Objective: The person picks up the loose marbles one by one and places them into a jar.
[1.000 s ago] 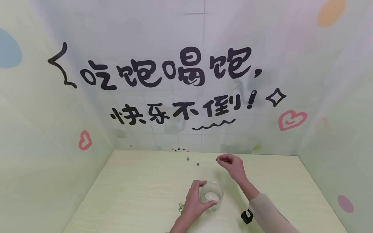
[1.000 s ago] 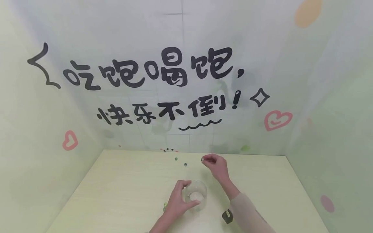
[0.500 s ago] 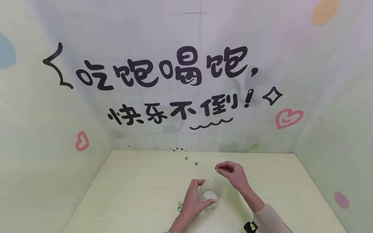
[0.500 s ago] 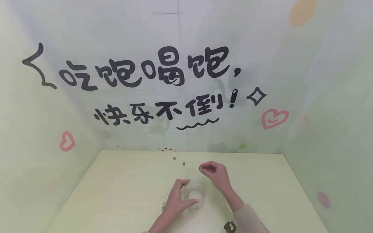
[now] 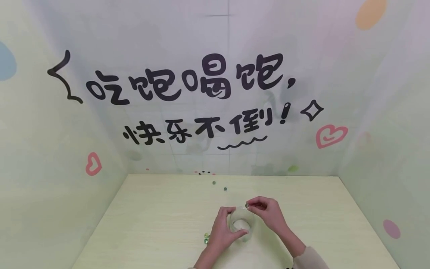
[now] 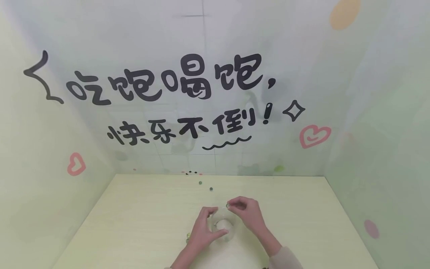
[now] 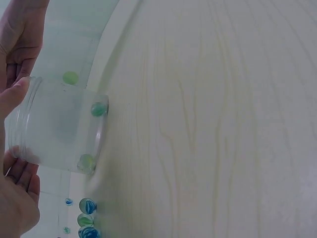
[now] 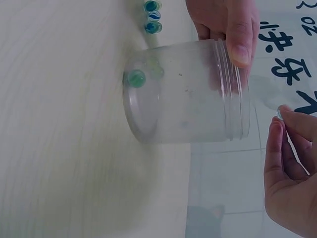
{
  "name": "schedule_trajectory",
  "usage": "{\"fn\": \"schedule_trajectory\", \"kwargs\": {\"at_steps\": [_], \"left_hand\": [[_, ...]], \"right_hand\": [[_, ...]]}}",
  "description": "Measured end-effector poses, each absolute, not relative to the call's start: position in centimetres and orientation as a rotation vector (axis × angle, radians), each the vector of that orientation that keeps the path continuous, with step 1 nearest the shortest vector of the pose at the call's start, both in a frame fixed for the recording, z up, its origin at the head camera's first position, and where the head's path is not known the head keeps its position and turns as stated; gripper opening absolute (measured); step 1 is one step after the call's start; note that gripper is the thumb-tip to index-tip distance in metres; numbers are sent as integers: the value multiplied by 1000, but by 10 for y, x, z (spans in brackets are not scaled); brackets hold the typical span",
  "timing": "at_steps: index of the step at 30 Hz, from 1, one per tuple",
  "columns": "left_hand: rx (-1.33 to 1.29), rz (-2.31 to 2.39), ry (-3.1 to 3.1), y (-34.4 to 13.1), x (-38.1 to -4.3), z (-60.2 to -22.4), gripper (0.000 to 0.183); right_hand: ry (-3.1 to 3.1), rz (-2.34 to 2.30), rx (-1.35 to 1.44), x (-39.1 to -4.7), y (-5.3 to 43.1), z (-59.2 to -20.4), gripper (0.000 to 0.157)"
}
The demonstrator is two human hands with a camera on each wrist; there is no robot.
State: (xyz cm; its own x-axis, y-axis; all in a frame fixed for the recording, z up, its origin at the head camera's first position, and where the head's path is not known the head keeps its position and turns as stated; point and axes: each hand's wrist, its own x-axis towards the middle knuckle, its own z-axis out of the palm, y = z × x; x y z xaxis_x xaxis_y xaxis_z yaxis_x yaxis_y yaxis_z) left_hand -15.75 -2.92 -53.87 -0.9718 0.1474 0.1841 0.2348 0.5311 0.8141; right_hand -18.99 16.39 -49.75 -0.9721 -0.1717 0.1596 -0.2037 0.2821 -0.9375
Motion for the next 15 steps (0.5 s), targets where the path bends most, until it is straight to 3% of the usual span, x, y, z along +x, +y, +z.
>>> {"fn": "schedule_trajectory", "kwargs": {"at_steps": [15], "left_hand": [[-335, -1444, -2670, -30, -158, -539, 74]], "right_hand": [[-2538, 1658, 453, -180, 158, -504, 13]]}}
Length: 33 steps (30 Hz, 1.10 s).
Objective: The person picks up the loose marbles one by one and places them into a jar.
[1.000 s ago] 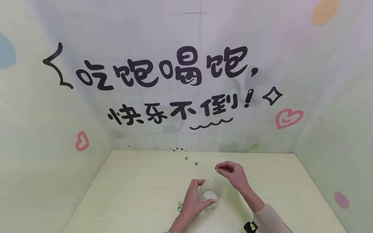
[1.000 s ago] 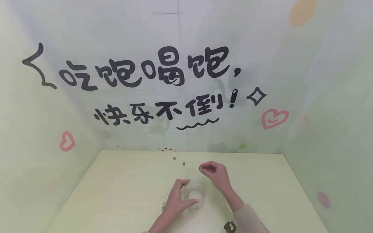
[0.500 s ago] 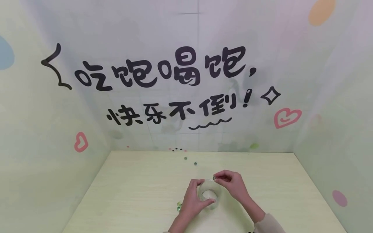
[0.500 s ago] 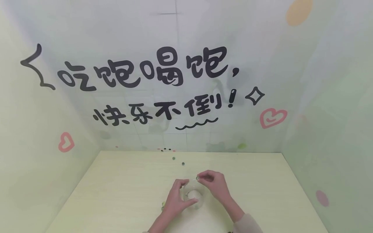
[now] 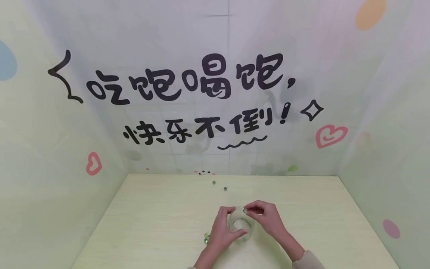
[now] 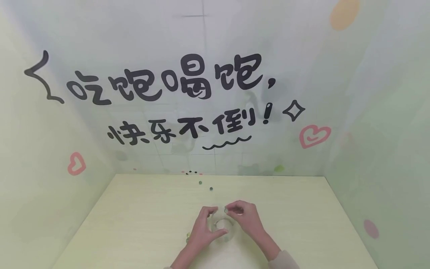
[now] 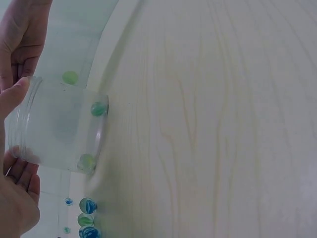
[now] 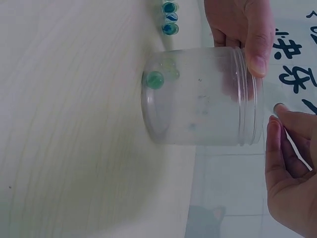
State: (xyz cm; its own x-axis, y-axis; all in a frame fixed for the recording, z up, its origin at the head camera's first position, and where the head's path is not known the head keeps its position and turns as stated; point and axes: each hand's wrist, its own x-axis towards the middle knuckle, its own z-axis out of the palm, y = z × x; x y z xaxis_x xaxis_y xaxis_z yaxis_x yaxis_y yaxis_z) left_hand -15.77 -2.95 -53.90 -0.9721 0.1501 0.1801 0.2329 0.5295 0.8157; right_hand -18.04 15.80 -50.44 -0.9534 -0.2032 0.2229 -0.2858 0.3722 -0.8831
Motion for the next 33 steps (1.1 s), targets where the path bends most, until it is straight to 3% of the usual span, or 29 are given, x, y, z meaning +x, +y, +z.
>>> {"fn": "schedule_trajectory", "kwargs": {"at_steps": [21, 33], "left_hand": [[-345, -1464, -2634, -29, -157, -539, 72], [-320, -1473, -2661, -29, -158, -539, 73]], "right_hand": [[-2457, 1587, 622, -175, 159, -508, 19], [-2432, 1588, 640, -173, 164, -514, 36]]}}
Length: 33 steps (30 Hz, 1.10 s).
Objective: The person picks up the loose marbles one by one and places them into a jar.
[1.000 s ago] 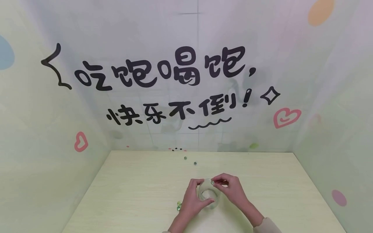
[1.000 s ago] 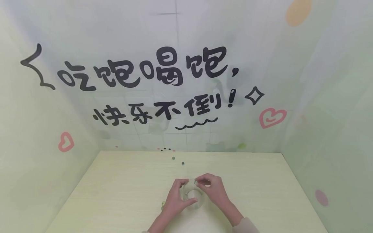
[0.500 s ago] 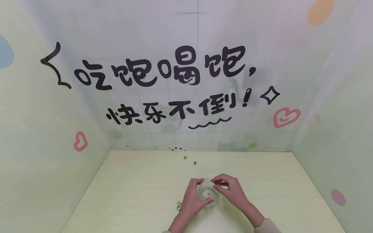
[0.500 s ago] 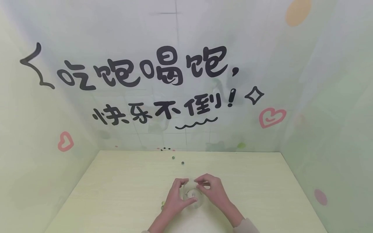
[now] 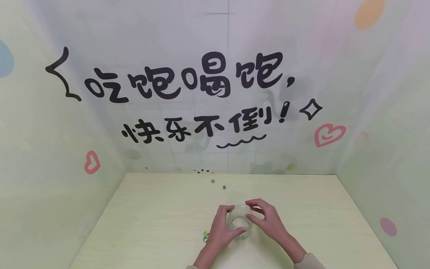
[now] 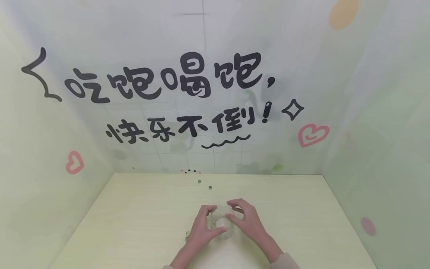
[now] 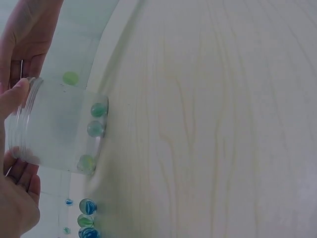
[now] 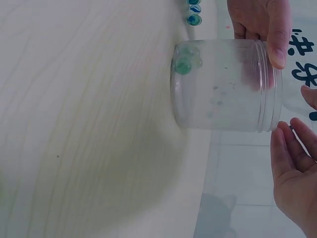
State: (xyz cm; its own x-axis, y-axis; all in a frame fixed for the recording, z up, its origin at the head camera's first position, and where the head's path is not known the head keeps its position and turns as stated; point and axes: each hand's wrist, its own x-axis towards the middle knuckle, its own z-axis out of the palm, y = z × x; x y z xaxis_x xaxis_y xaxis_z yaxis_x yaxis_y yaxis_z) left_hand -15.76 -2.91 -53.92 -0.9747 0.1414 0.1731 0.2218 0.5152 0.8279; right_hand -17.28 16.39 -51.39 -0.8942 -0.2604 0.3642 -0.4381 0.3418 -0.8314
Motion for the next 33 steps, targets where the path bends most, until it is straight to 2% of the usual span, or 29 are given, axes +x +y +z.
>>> {"fn": "schedule_trajectory", "kwargs": {"at_steps": [17, 22, 33], "left_hand": [[-340, -1459, -2657, -30, -158, -539, 74], [-329, -1467, -2673, -29, -159, -540, 76], [-342, -1447, -2704, -30, -159, -538, 79]], "right_hand": [[-2691, 1538, 819, -168, 173, -528, 83], [-2715, 1483, 851, -168, 174, -528, 86], [-2728, 1417, 796, -170, 173, -537, 81]]}}
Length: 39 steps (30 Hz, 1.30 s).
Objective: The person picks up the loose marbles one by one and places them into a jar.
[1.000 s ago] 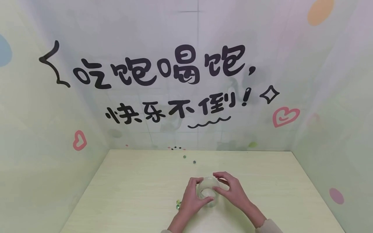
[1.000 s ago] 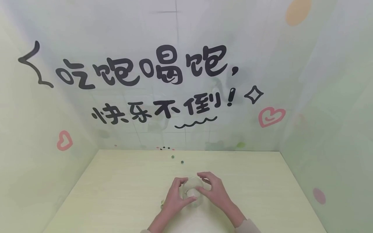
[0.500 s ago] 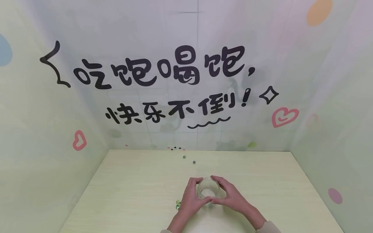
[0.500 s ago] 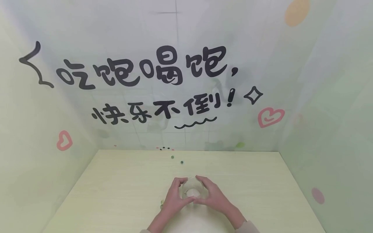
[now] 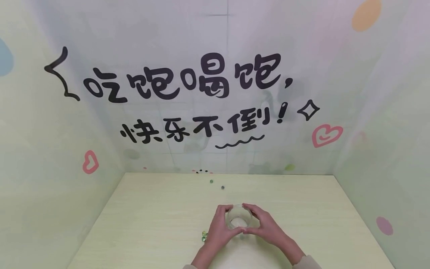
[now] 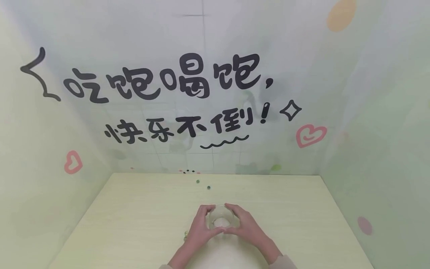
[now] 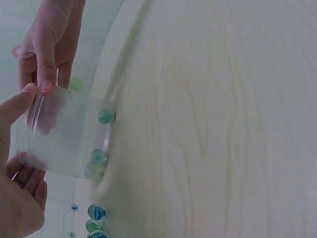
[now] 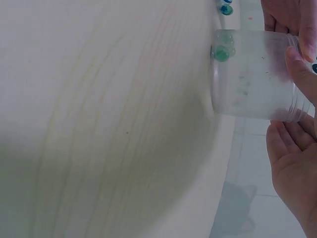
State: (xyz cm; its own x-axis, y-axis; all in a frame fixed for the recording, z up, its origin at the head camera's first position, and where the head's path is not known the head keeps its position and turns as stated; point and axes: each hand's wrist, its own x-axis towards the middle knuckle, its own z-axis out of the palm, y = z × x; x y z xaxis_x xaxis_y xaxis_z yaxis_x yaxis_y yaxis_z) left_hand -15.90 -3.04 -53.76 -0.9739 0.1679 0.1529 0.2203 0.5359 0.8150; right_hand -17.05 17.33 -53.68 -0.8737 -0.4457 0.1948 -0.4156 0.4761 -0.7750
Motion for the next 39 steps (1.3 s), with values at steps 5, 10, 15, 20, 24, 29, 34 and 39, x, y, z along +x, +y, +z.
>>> {"fn": "schedule_trajectory", "kwargs": {"at_steps": [5, 10, 15, 20, 24, 29, 34, 39], "left_hand": [[-417, -1558, -2669, -39, -164, -534, 70], [-488, -1702, -2624, -51, -174, -526, 47], [-461, -1837, -2569, -66, -184, -521, 36], [-409, -1868, -2544, -79, -191, -518, 49], [-362, -1870, -2540, -87, -197, -516, 52], [-289, -1814, -2564, -94, -204, -516, 44], [-237, -1764, -2580, -102, -215, -519, 38], [-235, -1765, -2565, -114, -227, -525, 32]], "right_hand": [[2725, -1305, -801, -169, 173, -538, 78], [2739, -1283, -792, -167, 174, -534, 77], [2742, -1249, -743, -166, 173, -531, 78], [2739, -1247, -765, -166, 173, -533, 79], [2722, -1288, -755, -166, 173, -535, 81], [2695, -1390, -719, -167, 172, -536, 86], [2687, -1497, -665, -166, 167, -538, 85], [2671, -1603, -534, -164, 158, -541, 90]]}}
